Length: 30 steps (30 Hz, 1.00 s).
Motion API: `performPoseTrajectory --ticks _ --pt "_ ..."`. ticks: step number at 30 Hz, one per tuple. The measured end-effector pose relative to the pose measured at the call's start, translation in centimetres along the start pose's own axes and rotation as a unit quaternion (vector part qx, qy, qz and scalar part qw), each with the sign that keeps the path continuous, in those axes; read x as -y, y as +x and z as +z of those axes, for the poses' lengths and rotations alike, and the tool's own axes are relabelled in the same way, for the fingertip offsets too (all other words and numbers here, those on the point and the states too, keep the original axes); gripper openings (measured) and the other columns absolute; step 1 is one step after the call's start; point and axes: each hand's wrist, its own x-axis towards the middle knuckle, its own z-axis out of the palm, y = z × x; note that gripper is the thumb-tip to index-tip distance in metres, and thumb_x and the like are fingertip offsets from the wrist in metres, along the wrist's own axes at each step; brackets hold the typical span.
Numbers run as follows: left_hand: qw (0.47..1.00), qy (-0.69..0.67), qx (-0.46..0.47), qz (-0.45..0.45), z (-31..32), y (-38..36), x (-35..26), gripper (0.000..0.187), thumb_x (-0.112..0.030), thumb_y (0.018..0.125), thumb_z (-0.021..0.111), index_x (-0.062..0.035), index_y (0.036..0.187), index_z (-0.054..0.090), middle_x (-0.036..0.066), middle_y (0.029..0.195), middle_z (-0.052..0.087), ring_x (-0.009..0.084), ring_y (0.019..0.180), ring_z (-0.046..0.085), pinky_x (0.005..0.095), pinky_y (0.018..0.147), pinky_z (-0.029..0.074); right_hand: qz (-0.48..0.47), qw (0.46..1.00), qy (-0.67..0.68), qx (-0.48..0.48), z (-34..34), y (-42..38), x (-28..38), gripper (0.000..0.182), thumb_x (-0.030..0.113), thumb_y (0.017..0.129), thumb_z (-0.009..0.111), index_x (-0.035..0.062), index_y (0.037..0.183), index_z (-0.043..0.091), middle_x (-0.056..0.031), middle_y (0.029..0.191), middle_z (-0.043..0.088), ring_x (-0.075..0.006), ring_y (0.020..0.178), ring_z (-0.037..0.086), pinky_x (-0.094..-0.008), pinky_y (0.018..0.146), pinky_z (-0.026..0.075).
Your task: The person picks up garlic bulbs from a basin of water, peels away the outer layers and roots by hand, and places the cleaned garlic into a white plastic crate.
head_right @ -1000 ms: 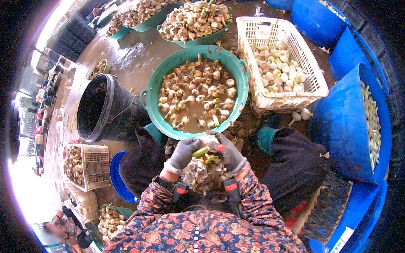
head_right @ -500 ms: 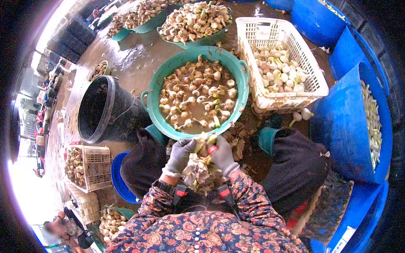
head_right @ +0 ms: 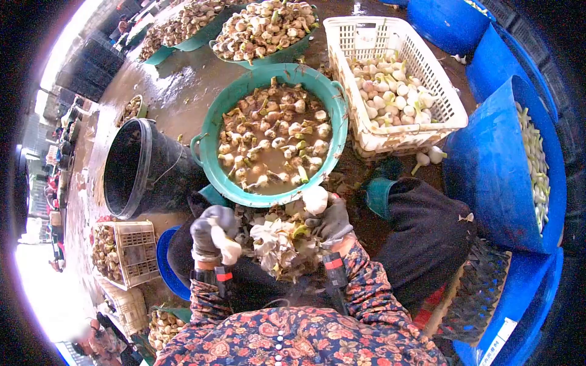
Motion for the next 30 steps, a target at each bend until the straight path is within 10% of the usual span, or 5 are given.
performPoseTrajectory --ticks 4,8,9,28,30 --pt "0.685 0.675 -0.041 -0.272 -1.2 4.2 2.7 0.036 -0.031 0.087 0.056 0.0011 0.104 0.061 0.006 0.092 0.063 0.0093 0.078 0.056 0.0249 0.070 0.046 0.002 0.996 0.015 0.084 0.5 0.2 -0.3 0.035 0.031 0.089 0.036 0.0034 0.096 0.057 -0.0073 0.076 0.059 -0.0187 0.054 0.051 -0.0259 0.041 0.038" --pt "0.857 0.374 -0.198 -0.295 -0.3 8.0 6.1 0.045 -0.036 0.088 0.056 0.0015 0.113 0.057 0.003 0.092 0.062 0.0057 0.075 0.054 0.0206 0.066 0.045 -0.176 0.964 -0.192 0.046 0.7 0.0 -0.8 0.019 0.010 0.080 0.057 0.0033 0.097 0.057 -0.0071 0.083 0.062 -0.0153 0.070 0.060 -0.0277 0.055 0.048" --pt "0.879 0.409 -0.134 -0.205 0.6 8.0 6.8 0.042 -0.033 0.088 0.057 0.0017 0.113 0.056 0.003 0.093 0.063 0.0055 0.078 0.055 0.0202 0.069 0.045 -0.422 0.746 -0.508 0.083 0.1 0.1 -0.8 0.024 0.002 0.074 0.064 0.0027 0.096 0.057 -0.0056 0.088 0.063 -0.0139 0.078 0.061 -0.0267 0.065 0.049" --pt "0.749 0.572 -0.301 -0.145 5.1 2.1 8.9 0.021 -0.026 0.073 0.072 -0.0074 0.081 0.066 0.008 0.078 0.065 0.0213 0.075 0.062 0.0326 0.071 0.047 -0.089 0.968 -0.148 0.181 -1.7 2.0 -1.9 0.030 0.023 0.090 0.045 -0.0016 0.100 0.059 -0.0113 0.091 0.062 -0.0201 0.083 0.061 -0.0328 0.074 0.051" --pt "0.728 0.617 -0.287 0.087 4.1 2.7 8.7 0.029 -0.025 0.074 0.071 -0.0077 0.096 0.066 0.012 0.095 0.064 0.0247 0.091 0.061 0.0336 0.082 0.047 -0.403 0.656 -0.614 0.173 0.2 0.2 -2.4 0.027 0.017 0.086 0.051 -0.0035 0.100 0.060 -0.0121 0.100 0.062 -0.0190 0.091 0.059 -0.0324 0.083 0.047"
